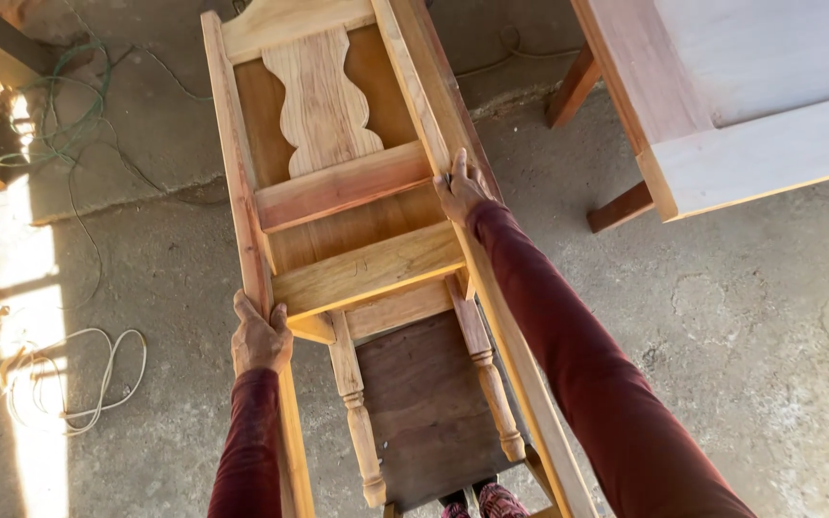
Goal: Sanding the surface of a wooden chair using sandpaper to prepare it for finishing.
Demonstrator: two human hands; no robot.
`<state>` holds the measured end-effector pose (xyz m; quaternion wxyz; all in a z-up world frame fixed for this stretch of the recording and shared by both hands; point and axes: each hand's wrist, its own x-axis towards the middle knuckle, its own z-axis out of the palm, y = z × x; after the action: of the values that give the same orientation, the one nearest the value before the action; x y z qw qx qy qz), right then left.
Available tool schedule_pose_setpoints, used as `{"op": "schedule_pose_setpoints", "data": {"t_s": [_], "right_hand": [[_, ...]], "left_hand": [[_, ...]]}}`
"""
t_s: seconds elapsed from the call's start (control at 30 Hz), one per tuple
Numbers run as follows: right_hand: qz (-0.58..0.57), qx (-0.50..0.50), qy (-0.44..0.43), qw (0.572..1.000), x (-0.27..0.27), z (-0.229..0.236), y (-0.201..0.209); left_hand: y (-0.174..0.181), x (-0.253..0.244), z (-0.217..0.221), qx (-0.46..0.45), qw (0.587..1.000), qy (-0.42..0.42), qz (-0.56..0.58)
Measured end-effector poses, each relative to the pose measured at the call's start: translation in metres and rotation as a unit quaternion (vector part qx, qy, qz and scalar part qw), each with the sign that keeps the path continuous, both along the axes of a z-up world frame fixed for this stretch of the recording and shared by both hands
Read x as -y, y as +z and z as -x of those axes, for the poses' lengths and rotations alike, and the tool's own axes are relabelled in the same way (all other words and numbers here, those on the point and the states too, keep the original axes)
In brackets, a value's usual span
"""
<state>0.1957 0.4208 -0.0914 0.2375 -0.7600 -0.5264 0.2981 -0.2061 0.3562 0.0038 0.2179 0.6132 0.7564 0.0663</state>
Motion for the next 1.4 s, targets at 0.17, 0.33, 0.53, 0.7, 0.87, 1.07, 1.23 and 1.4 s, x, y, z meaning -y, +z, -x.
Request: {"op": "schedule_pose_setpoints", "data": {"t_s": [0.17,0.33,0.53,0.7,0.87,1.07,1.23,1.4], "right_hand": [[0.019,-0.102,-0.043,0.994,0.024,0.016,0.030],[-0.016,-0.081,0.032,0.996,0.157,0.032,0.054],[0.011,-0.117,0.042,0.992,0.305,0.068,0.102],[-0.025,-0.158,-0.011,0.987,0.393,0.084,0.068],[0.106,-0.274,-0.094,0.951,0.373,0.072,0.074],[0.121,-0.455,-0.085,0.878,0.359,0.050,0.015],[0.098,-0.550,-0.078,0.826,0.354,0.051,0.043],[0.080,-0.601,-0.086,0.790,0.355,0.046,0.029]], "left_hand": [[0.013,0.003,-0.006,0.001,1.000,0.019,0.024],[-0.002,0.002,0.002,-0.009,1.000,0.013,0.017],[-0.003,0.002,0.003,-0.027,1.000,0.009,0.010],[0.004,0.005,-0.001,-0.032,0.999,0.016,0.006],[-0.014,0.010,0.013,-0.002,0.999,-0.029,-0.018],[0.014,0.108,0.026,0.080,0.997,-0.013,0.002],[0.056,0.194,0.039,0.260,0.958,0.063,0.104],[0.005,0.220,0.065,0.437,0.884,0.102,0.129]]}}
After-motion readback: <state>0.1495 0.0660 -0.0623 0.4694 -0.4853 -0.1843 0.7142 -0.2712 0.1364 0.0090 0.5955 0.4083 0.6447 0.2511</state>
